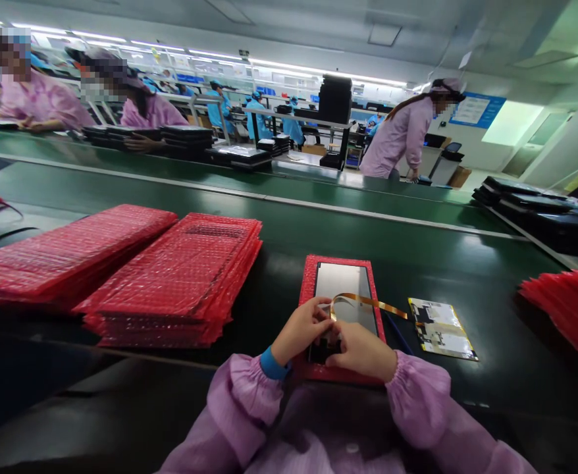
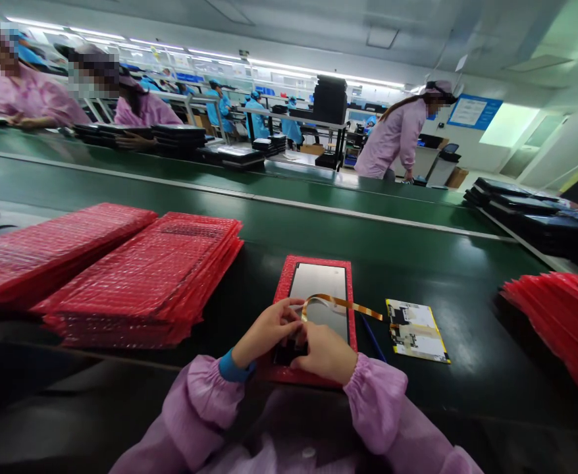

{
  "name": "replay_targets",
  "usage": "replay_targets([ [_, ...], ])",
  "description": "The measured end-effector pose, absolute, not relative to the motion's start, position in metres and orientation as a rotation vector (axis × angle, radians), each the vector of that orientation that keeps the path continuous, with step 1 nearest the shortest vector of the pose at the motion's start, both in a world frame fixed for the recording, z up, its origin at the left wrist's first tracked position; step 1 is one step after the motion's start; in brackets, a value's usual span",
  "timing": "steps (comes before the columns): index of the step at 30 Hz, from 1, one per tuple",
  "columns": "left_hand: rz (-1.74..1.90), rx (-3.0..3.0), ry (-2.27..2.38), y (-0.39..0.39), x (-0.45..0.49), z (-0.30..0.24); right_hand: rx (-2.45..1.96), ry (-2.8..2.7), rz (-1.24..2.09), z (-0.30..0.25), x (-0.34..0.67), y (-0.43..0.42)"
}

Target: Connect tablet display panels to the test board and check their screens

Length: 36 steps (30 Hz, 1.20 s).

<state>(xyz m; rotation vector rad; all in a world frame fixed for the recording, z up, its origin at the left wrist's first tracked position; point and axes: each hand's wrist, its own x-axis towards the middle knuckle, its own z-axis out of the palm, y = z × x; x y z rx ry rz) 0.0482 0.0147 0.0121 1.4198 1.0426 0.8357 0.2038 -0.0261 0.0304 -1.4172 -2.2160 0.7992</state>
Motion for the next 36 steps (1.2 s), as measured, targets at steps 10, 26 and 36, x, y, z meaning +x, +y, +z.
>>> replay_targets([
  [10, 0.896, 1.381, 1.035, 0.016, 0.051, 0.006, -1.857, -1.798, -0.045, -0.007, 0.313, -0.058],
  [26, 0.943, 1.505, 1.061, 0.01, 0.052, 0.009, -1.172, -1.132, 1.137, 0.025, 0.227, -0.049],
  [36, 1.067, 1.484, 1.144, 0.011, 0.049, -0.001, -1.36, -1.39, 0.985, 0.012, 0.198, -0.034],
])
